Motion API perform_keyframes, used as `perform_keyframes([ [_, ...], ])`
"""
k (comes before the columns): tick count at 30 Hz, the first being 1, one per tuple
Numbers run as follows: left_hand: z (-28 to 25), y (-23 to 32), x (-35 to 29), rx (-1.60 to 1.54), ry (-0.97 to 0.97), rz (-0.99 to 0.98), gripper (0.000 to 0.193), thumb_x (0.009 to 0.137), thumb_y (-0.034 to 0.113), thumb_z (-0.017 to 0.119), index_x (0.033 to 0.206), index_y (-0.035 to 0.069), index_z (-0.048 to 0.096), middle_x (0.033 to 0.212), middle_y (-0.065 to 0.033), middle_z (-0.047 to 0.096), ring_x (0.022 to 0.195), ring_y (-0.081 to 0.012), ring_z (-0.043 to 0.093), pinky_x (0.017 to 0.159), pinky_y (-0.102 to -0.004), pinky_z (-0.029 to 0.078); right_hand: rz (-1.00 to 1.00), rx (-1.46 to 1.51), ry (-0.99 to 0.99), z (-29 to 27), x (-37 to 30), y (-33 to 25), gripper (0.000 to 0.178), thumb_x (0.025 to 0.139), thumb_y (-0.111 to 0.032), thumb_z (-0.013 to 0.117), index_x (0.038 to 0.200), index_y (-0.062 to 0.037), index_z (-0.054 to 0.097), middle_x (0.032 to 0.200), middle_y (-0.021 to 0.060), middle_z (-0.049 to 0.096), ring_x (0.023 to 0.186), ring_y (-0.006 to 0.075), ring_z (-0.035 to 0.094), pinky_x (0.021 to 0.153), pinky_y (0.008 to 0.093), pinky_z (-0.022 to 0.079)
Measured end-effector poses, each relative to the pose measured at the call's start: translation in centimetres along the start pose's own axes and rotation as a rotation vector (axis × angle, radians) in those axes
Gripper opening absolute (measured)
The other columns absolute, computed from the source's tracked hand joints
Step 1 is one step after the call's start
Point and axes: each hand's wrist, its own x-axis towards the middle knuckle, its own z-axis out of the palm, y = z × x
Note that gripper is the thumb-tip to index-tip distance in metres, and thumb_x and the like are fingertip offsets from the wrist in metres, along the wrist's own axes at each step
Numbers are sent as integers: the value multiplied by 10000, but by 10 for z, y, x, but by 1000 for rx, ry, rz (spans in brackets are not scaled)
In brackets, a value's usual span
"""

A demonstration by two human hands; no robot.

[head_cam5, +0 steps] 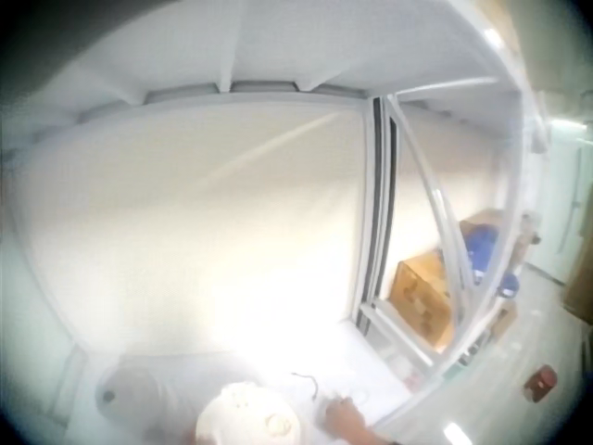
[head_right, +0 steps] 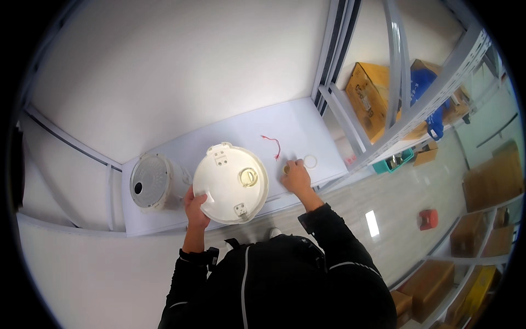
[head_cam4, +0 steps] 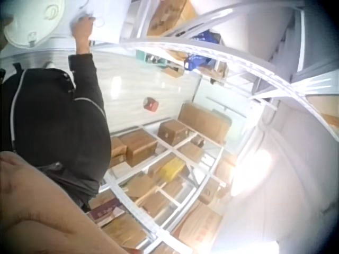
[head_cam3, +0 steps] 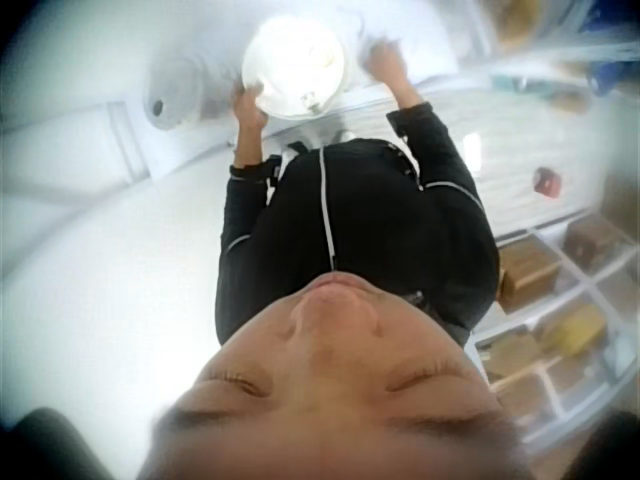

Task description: The person assembles a white cylindrical appliance on a workbench. They use a screwdriver to tighten screws on the base, attach a central plastic component, and secure the top cover. The person repeatedly opens and closes the lid to check alignment before final assembly.

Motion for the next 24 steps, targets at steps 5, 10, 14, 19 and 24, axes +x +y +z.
perform_keyframes([
  [5,15,-4,1,7,38,31,593,828,6,553,1415,-75,545,1312,-203,673,1185,-322,682,1032,-421,554,-41,221,0,-10,7,5,592,841,-248,827,1356,-43,618,1232,184,636,1067,325,685,919,419,573],
  [10,20,-12,4,48,66,33,575,852,17,563,1421,-66,542,1311,-196,674,1175,-318,684,1009,-420,563,-110,687,-51,-68,-4,-33,549,928,-169,801,1403,-7,579,1242,148,683,1034,207,689,936,333,554],
  [14,43,-12,10,-29,35,38,498,853,-15,564,1347,-55,599,1223,-154,715,1091,-244,705,968,-367,563,-332,1117,-114,-82,-14,-43,519,1015,-75,688,1492,-5,495,1289,94,653,1166,182,666,1012,325,523],
  [19,71,-4,9,-62,29,5,505,848,-7,563,1349,-65,592,1221,-166,713,1076,-258,714,950,-378,583,-403,1345,-217,-115,-40,-72,563,1036,-10,627,1549,-33,398,1290,81,685,1220,167,641,1051,326,501],
  [24,71,-4,13,-3,-28,-7,630,841,28,556,1460,-71,497,1332,-222,654,1194,-346,680,1020,-439,577,-361,1332,-316,-122,-45,-68,528,1034,-1,623,1519,-37,415,1338,102,648,1226,166,638,1039,323,507],
])
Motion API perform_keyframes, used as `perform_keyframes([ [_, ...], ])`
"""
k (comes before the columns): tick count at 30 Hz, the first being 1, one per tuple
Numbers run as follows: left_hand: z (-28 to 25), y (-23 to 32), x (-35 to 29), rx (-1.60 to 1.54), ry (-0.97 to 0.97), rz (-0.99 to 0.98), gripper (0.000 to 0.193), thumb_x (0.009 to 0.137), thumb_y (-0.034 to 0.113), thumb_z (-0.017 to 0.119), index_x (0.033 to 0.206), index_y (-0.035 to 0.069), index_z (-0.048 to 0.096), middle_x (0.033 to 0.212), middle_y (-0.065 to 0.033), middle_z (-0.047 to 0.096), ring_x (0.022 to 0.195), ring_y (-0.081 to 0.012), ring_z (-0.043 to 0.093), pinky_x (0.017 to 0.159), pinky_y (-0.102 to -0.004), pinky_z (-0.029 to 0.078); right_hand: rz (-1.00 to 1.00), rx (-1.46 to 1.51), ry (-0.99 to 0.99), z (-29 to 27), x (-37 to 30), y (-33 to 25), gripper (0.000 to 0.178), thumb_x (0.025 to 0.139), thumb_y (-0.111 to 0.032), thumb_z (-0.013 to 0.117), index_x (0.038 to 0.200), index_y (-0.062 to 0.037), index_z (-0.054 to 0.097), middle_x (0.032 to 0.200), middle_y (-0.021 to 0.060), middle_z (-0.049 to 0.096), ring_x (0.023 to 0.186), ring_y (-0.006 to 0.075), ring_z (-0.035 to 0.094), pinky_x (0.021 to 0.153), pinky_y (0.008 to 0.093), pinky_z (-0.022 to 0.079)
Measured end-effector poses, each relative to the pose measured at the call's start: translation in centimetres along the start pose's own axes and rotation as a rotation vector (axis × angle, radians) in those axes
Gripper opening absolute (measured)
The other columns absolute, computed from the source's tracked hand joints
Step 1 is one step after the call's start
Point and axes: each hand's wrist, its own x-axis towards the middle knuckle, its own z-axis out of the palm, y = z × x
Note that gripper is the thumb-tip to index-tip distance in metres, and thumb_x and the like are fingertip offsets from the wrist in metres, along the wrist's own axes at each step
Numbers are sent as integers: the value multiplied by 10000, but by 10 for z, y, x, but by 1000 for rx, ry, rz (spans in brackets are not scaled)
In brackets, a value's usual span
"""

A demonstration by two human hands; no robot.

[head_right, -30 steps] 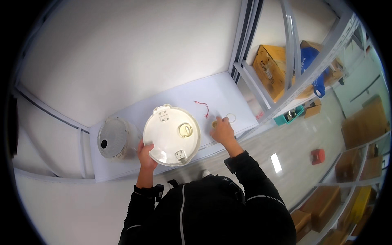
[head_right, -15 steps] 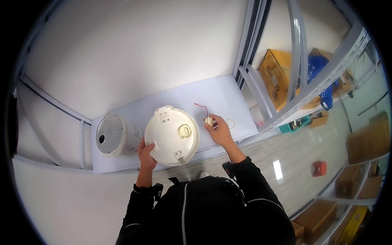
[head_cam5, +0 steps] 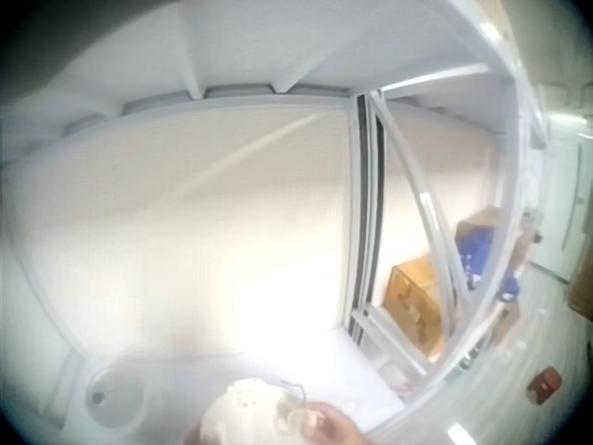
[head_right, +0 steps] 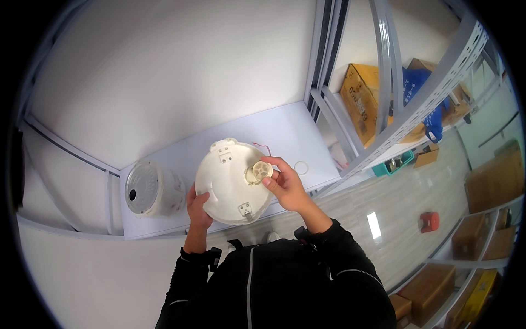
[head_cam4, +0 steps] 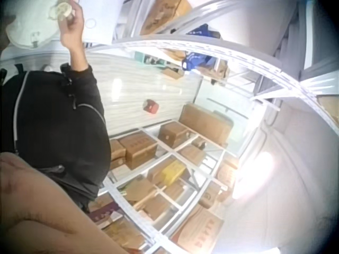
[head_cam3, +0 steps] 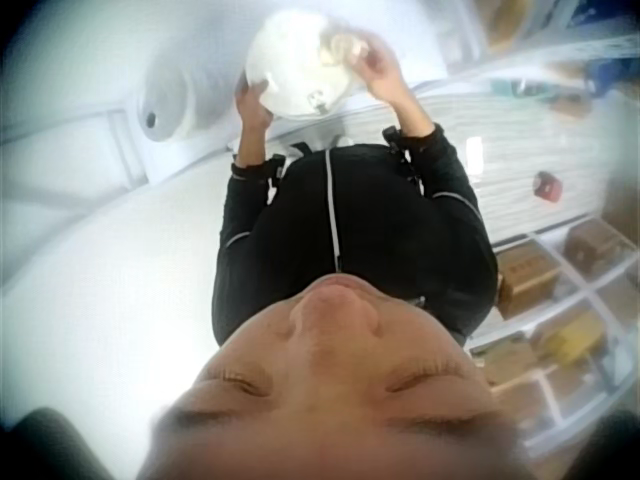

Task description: The person assembles a white cylindrical appliance on a workbench. They use a screwdriver to tighten screws on the base, attach a central plastic component, and secure the top cover. The person repeatedly opens and closes the lid to check alignment before final assembly.

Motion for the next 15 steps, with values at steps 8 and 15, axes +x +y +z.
perform_keyframes([
  [8,5,1,-1,-40,40,4,629,850,74,553,1457,-77,488,1320,-231,651,1189,-357,677,1015,-453,578,-185,-152,58,1,2,7,459,993,8,679,1406,-42,486,1314,90,602,1196,170,638,1027,330,507],
  [15,2,4,1,-153,19,-3,569,867,-7,525,1432,-73,527,1305,-211,675,1169,-328,694,1002,-432,587,-364,-466,107,2,8,8,496,942,-35,755,1397,-13,560,1295,126,580,1166,200,605,1035,366,472],
])
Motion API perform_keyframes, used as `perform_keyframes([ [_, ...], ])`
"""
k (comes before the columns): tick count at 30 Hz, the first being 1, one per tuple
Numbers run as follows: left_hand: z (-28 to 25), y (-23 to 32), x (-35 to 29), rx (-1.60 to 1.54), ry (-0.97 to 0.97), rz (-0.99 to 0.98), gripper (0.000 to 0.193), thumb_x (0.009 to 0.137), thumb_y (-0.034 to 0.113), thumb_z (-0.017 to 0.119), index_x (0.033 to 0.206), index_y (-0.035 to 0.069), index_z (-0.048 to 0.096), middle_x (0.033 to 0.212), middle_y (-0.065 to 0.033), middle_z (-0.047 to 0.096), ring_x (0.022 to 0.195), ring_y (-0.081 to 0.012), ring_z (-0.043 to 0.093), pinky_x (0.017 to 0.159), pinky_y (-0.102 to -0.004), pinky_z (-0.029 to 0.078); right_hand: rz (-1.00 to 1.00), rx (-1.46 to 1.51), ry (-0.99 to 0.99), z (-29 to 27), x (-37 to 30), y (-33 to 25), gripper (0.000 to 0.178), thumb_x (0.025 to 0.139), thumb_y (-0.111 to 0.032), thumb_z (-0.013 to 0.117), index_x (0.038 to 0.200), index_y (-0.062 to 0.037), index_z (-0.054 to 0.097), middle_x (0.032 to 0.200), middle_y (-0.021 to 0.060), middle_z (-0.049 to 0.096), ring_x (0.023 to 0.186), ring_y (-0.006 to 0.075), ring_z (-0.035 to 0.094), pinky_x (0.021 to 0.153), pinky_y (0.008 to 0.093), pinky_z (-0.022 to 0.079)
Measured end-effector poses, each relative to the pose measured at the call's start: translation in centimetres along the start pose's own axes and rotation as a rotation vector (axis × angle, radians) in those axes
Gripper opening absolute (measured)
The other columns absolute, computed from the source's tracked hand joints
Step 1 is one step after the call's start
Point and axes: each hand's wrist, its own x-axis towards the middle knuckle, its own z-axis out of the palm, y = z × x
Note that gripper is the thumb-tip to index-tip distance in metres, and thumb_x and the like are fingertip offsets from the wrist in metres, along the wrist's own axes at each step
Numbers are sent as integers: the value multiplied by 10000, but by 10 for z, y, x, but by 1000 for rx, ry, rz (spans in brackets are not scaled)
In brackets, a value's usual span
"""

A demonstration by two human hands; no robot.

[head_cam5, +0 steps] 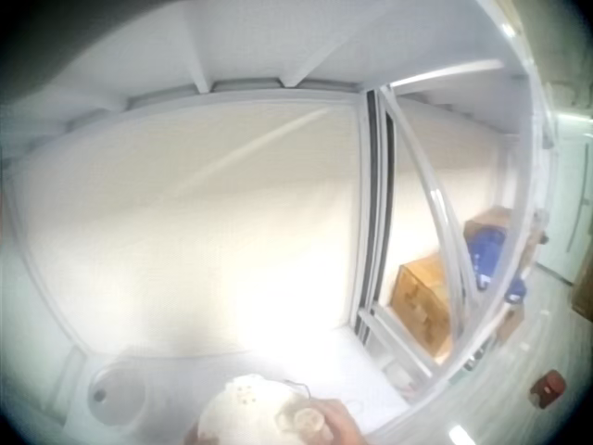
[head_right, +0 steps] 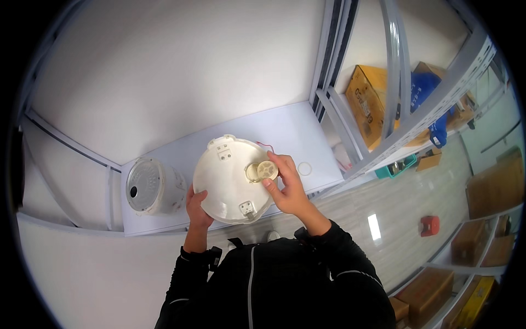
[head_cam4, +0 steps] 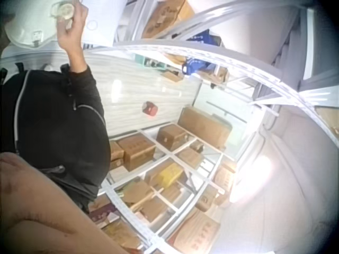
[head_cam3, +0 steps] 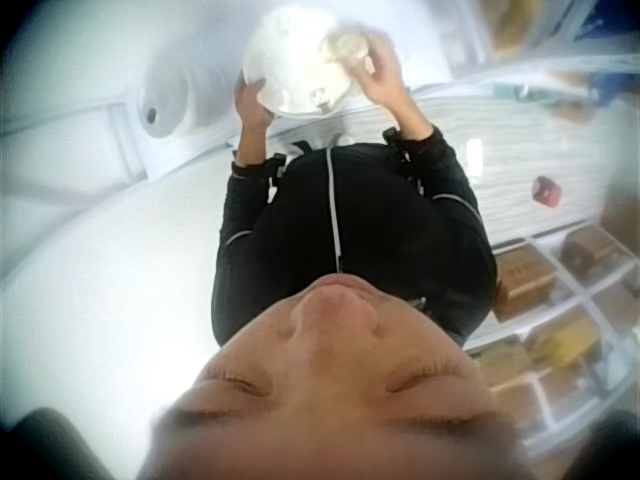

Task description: The person assembles a white cylindrical appliance on a workbench. They use a screwdriver to tighten screws on the base, attach a central plastic component, and secure the top cover. The person repeatedly opens and closes the lid to check alignment before final assembly.

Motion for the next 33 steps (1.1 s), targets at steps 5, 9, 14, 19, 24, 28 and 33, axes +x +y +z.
perform_keyframes([
  [5,2,1,2,-51,-1,3,569,869,-11,526,1435,-69,522,1303,-215,675,1166,-334,696,998,-444,593,-9,-69,-42,-1,3,-2,438,958,-7,714,1382,2,606,1333,149,533,1211,227,607,1052,357,487],
  [9,5,0,3,38,38,12,610,848,97,575,1428,-82,508,1283,-220,666,1149,-350,691,995,-451,582,109,244,-33,4,4,-4,458,991,9,664,1418,-15,498,1390,119,480,1283,249,606,1078,347,500],
  [14,9,5,2,-6,-34,33,564,857,-13,549,1417,-76,544,1283,-205,685,1130,-306,708,981,-418,598,183,494,-43,0,6,1,537,1025,-11,633,1463,-51,326,1435,106,441,1364,264,578,1093,362,498],
  [19,11,8,2,92,-31,52,641,840,50,558,1465,-82,491,1316,-229,666,1166,-343,695,999,-434,590,143,488,-111,-4,13,-11,523,1047,-33,606,1490,-47,328,1498,139,486,1407,253,542,1110,369,481],
  [24,8,10,5,111,-73,64,642,841,48,555,1466,-80,490,1312,-230,668,1159,-339,699,999,-431,591,121,468,-138,-3,15,-8,516,1052,-22,591,1524,-19,384,1543,165,501,1375,219,550,1141,372,449],
  [28,9,12,4,133,-70,74,632,844,47,551,1460,-81,497,1310,-228,669,1160,-335,698,997,-429,590,135,478,-126,-4,13,-1,551,1012,-24,658,1511,1,425,1522,135,483,1417,277,517,1175,406,430],
  [33,9,14,3,153,-58,96,612,854,47,537,1451,-84,506,1309,-226,670,1161,-329,697,993,-422,588,15,202,-104,-5,18,-1,520,963,15,700,1451,0,520,1521,158,462,1355,267,532,1133,397,463],
])
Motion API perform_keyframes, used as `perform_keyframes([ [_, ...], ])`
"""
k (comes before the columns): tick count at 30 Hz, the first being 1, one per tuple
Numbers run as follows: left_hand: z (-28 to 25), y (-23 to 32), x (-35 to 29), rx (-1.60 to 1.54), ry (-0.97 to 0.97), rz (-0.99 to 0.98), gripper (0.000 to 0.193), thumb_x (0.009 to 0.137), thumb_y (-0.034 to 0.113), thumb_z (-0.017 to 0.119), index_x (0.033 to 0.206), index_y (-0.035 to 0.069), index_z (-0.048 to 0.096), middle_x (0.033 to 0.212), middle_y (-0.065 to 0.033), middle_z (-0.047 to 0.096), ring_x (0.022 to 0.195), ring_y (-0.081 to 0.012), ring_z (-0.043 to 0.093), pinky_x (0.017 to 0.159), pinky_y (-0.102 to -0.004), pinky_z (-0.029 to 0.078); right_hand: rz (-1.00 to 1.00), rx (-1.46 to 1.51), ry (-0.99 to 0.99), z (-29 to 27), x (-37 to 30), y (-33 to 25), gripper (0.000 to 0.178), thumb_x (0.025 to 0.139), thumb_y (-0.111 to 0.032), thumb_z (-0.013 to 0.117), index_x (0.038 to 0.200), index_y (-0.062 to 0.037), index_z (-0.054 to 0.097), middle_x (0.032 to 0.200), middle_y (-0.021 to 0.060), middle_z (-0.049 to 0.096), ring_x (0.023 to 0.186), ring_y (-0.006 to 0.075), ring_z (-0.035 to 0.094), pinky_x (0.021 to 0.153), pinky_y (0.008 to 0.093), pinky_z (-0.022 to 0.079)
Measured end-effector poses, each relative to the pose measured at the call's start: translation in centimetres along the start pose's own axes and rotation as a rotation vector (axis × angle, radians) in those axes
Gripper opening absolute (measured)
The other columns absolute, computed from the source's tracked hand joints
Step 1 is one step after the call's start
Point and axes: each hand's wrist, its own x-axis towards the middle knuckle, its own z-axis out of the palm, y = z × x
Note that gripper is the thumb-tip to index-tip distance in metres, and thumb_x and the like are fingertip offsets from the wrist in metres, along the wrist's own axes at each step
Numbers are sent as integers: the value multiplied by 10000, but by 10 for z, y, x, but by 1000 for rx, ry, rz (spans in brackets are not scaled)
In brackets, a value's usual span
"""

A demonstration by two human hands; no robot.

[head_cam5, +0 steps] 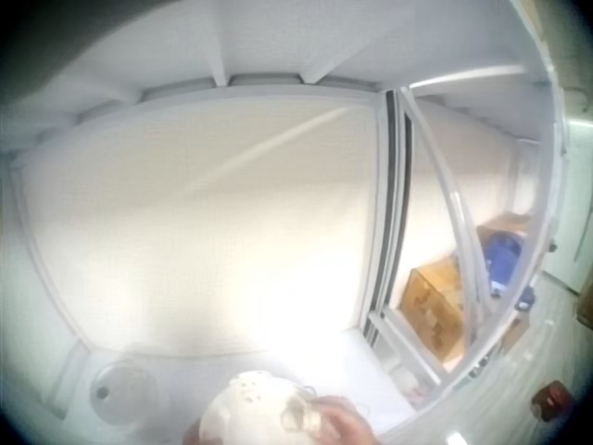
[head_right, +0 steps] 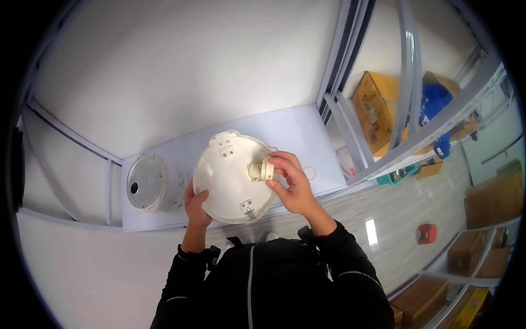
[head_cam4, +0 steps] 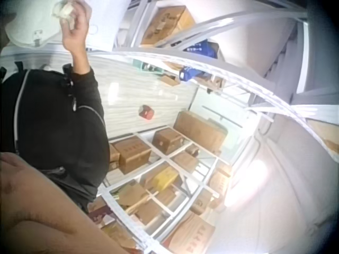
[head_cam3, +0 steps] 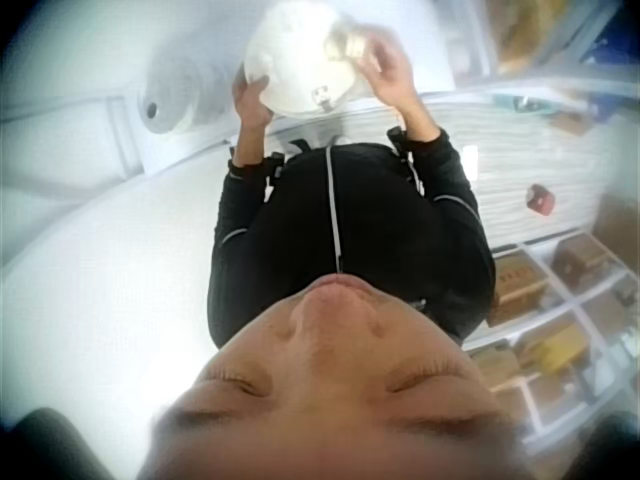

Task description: The person assembles a white cylindrical appliance on a workbench. They use a screwdriver to tighten screws on the base, attach a central plastic component, and secure the top cover. The person repeatedly opens and closes the lid to check alignment before final assembly.

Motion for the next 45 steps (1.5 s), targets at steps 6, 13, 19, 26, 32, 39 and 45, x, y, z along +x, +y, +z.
perform_keyframes([
  [6,-1,2,0,-26,-4,38,608,855,48,531,1448,-87,507,1295,-223,673,1153,-328,697,986,-417,586,-54,-334,-12,0,4,-12,502,897,16,761,1374,-13,606,1401,165,549,1171,261,628,1008,352,542],
  [13,-6,0,3,-64,-55,71,652,802,42,518,1441,-91,510,1291,-221,669,1159,-336,691,979,-422,588,-148,-178,140,2,-1,-8,534,887,65,748,1391,11,579,1391,177,558,1149,239,643,1006,356,538],
  [19,-3,0,3,-150,-37,84,675,738,5,501,1405,-94,545,1265,-212,686,1133,-335,697,980,-429,582,-173,-19,158,0,-1,-10,556,922,97,705,1438,26,511,1433,191,555,1273,254,620,1066,374,520],
  [26,-7,2,1,-199,4,66,654,741,-17,508,1389,-82,566,1255,-199,695,1114,-322,703,978,-423,578,-29,153,162,2,-9,-6,547,974,16,712,1460,16,461,1511,236,547,1357,258,587,1126,378,477],
  [32,-8,5,-2,-194,-14,73,630,750,-18,521,1374,-80,580,1238,-192,702,1105,-310,705,963,-415,581,31,250,171,4,-6,-12,518,992,19,685,1449,5,441,1498,220,555,1335,239,600,1117,363,485],
  [39,-10,6,-5,-177,-21,98,609,766,-4,535,1368,-87,580,1216,-190,712,1091,-296,710,959,-403,579,-138,117,69,6,-6,-2,468,979,81,657,1404,-28,494,1468,225,540,1345,283,575,1109,393,496],
  [45,-8,10,-10,-150,-17,103,612,772,14,541,1373,-92,576,1223,-186,712,1091,-285,710,957,-386,574,-150,-23,46,12,-6,-11,402,929,78,714,1297,-31,597,1441,229,554,1297,293,595,1047,394,527],
])
